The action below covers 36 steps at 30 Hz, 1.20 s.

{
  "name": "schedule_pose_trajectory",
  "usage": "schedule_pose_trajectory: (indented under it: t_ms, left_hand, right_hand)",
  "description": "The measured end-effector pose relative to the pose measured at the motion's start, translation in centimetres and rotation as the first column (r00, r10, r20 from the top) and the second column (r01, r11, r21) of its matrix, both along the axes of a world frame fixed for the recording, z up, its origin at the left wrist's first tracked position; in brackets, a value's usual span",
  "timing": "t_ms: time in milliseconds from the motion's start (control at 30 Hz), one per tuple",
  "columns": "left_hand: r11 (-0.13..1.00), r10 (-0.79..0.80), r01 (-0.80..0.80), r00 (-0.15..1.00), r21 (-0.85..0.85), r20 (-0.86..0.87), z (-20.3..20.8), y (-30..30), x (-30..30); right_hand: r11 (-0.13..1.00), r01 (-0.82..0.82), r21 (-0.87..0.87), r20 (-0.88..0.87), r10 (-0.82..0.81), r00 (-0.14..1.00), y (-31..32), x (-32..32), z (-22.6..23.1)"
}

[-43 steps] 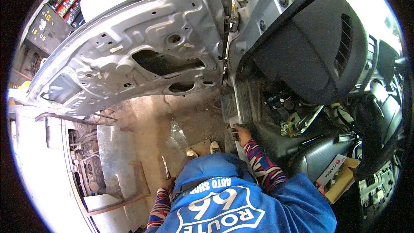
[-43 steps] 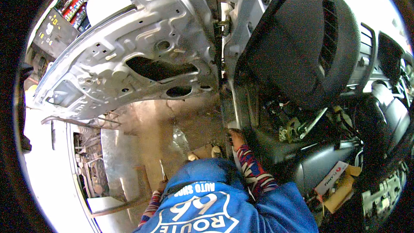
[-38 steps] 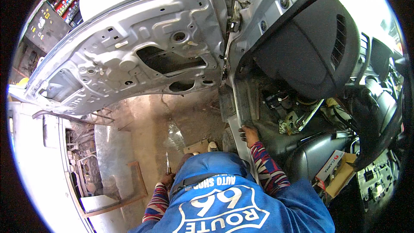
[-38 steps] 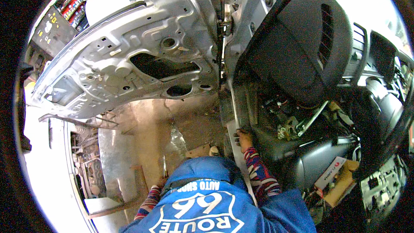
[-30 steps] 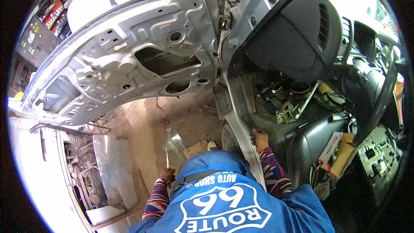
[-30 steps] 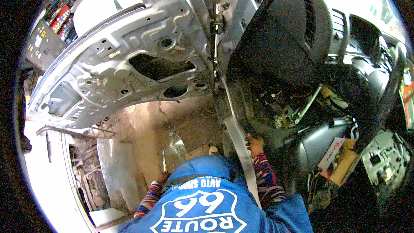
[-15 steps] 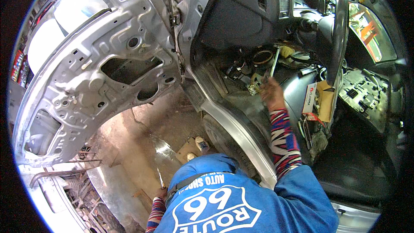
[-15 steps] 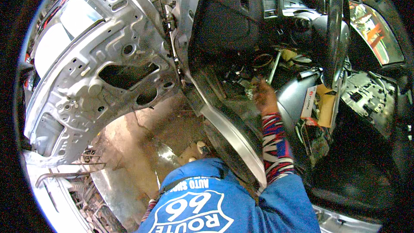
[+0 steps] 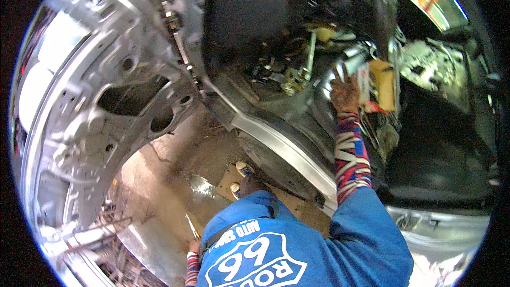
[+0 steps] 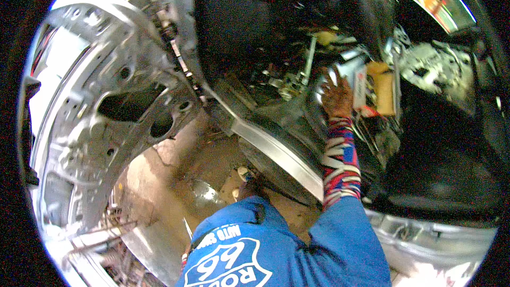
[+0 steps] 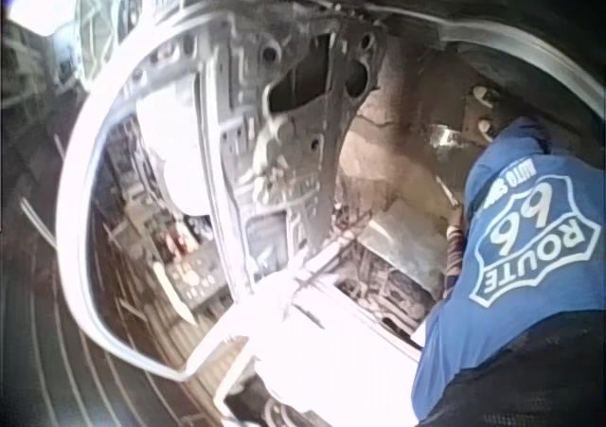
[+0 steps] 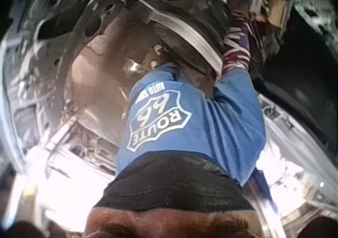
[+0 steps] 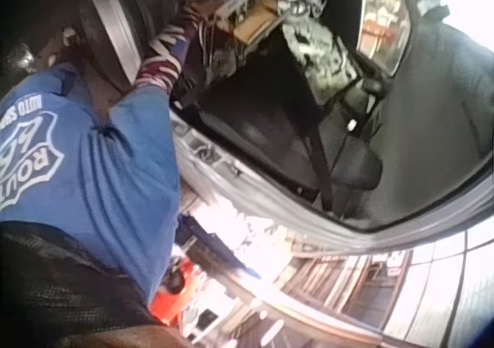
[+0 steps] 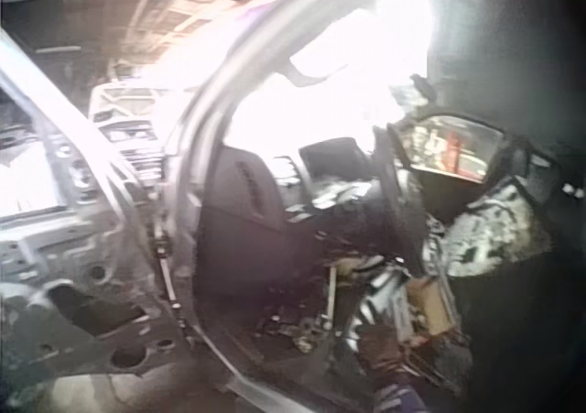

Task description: The person removes a car speaker from the driver's side door panel. They use a hammer and punch to remove rivets, then detach the speaker and place it on the seat.

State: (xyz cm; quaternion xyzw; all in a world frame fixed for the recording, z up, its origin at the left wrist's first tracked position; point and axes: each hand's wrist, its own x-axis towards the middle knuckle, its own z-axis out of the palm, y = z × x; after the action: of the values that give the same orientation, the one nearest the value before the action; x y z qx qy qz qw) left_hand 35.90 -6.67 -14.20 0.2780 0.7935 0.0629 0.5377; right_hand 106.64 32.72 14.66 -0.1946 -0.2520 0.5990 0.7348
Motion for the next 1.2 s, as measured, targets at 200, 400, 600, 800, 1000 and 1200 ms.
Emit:
schedule_pose_trajectory:
  t_ms: [200,400,600,800,1000,1200]
  left_hand:
    - [0.992,-0.115,0.110,0.991,-0.065,-0.072,0.6,-0.6,-2.3]
    - [0.947,-0.320,0.313,0.935,-0.072,-0.154,2.8,2.1,0.5]
    - [0.959,-0.284,0.277,0.949,-0.062,-0.138,5.3,5.6,5.6]
    - [0.942,-0.334,0.329,0.939,-0.075,-0.084,3.8,5.3,6.9]
    - [0.966,-0.246,0.222,0.946,-0.133,-0.210,4.5,5.9,11.6]
    - [0.908,-0.416,0.416,0.879,-0.050,-0.233,6.1,10.2,14.7]
  right_hand:
    - [0.996,0.088,0.029,-0.187,-0.081,0.979,-0.8,-0.4,-1.3]
    - [0.986,0.149,0.071,-0.284,-0.124,0.951,-0.7,-0.6,-2.1]
    - [0.985,0.172,0.011,-0.286,-0.161,0.944,-0.5,0.0,-2.9]
    - [0.995,0.045,0.089,-0.351,-0.010,0.936,-0.8,0.1,-2.4]
    - [0.988,-0.067,0.138,-0.492,0.127,0.861,-0.5,1.3,-4.6]
    - [0.943,0.326,0.060,0.420,-0.320,0.849,-2.6,-2.2,-7.4]
